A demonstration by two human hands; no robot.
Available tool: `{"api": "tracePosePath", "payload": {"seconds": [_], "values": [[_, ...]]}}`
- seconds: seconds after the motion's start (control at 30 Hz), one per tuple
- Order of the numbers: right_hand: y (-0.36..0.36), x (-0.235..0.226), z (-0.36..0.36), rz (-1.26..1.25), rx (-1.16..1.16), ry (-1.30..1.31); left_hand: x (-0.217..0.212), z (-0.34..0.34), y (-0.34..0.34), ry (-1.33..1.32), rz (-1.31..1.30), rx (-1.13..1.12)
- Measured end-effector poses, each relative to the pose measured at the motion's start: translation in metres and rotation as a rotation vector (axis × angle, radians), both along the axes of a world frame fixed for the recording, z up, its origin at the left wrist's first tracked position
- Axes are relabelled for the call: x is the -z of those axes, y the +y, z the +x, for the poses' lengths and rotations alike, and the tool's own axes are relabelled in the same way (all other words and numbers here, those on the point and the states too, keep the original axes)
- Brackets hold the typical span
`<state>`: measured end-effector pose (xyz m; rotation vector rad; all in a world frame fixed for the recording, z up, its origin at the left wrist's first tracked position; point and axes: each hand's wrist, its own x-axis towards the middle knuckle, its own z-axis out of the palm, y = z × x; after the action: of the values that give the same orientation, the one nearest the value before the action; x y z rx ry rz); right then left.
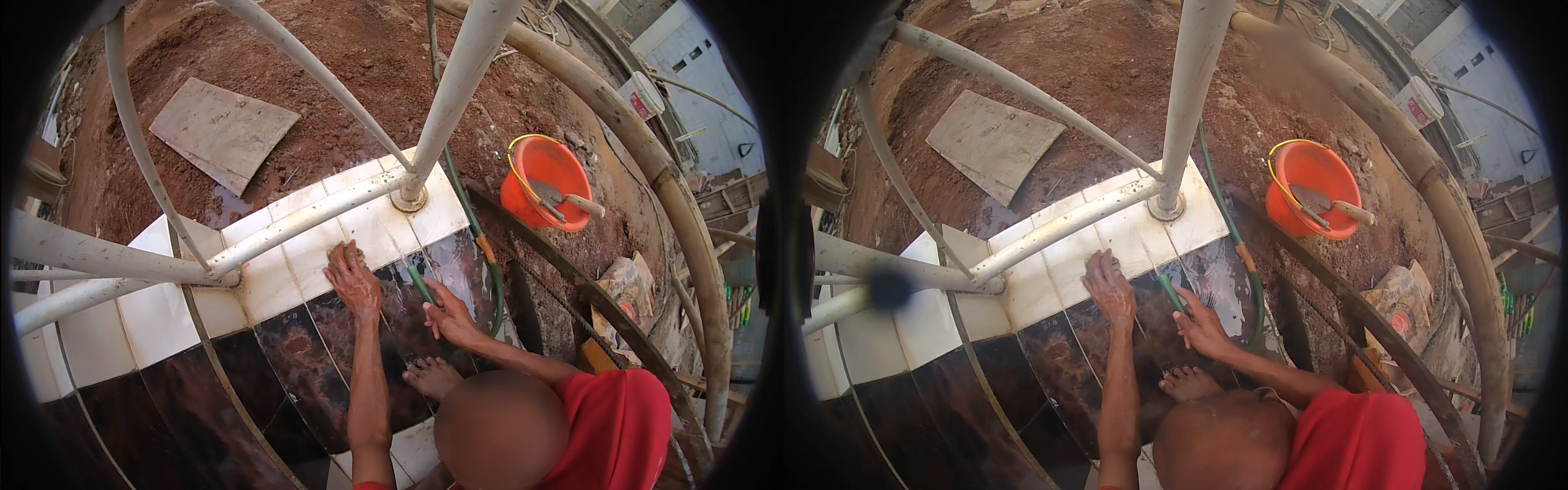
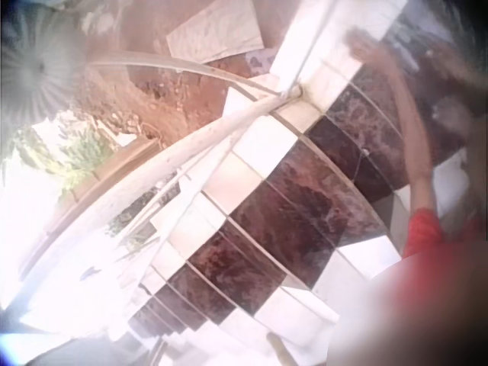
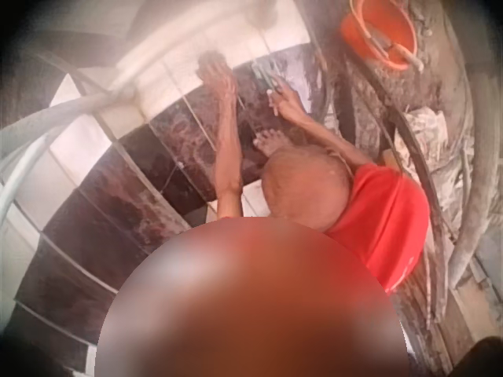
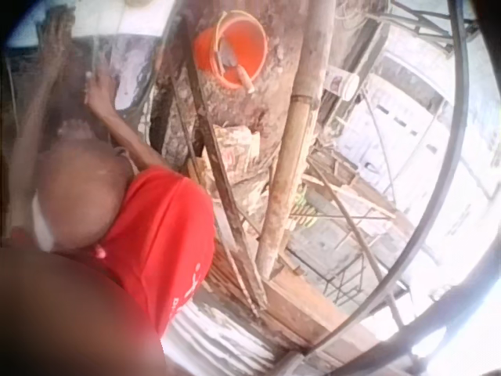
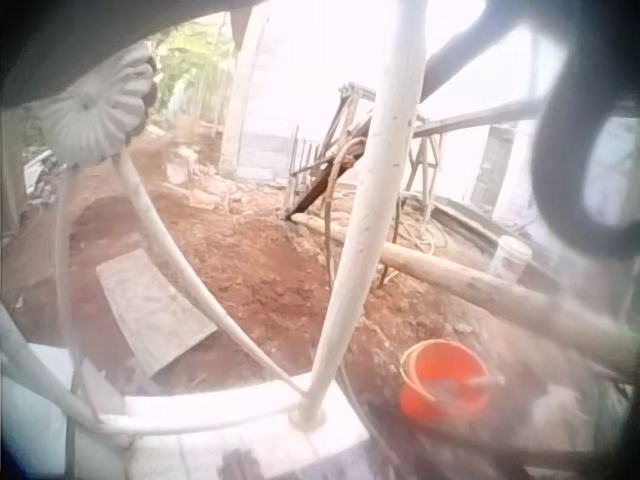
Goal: The person cleans a spiral staircase by spraying water from a hose and scrubbing the white and dark tiles with a sponge. The person moves along the stairs, rinsing and wiping the surfaces repeatedly.
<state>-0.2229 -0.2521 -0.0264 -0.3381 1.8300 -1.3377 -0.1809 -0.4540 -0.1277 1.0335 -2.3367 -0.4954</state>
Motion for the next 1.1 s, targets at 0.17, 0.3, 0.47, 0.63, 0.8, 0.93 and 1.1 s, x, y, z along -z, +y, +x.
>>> {"api": "tracePosePath", "payload": {"seconds": [0.17,0.3,0.47,0.63,0.8,0.93,1.1], "values": [[0.000,-0.025,-0.010,-0.044,-0.008,-0.037,0.002,-0.089,0.058,0.021,0.144,0.608],[0.001,-0.029,-0.013,0.008,0.007,-0.072,0.013,-0.091,0.028,0.033,-0.035,0.511],[0.009,-0.012,-0.001,0.041,-0.031,-0.069,0.015,-0.015,-0.090,-0.153,-0.164,0.044],[0.014,-0.004,0.022,0.120,-0.335,0.220,-0.004,0.081,-0.135,-0.275,-0.066,-0.207],[0.011,-0.014,0.024,0.267,-0.753,0.254,0.001,0.110,-0.010,-0.259,0.030,-0.044],[0.001,-0.030,0.032,0.301,-1.079,0.304,-0.011,0.154,0.068,-0.196,0.182,0.080],[-0.030,-0.051,0.035,0.358,-1.197,0.400,-0.025,0.225,0.034,-0.306,0.165,-0.159]]}}
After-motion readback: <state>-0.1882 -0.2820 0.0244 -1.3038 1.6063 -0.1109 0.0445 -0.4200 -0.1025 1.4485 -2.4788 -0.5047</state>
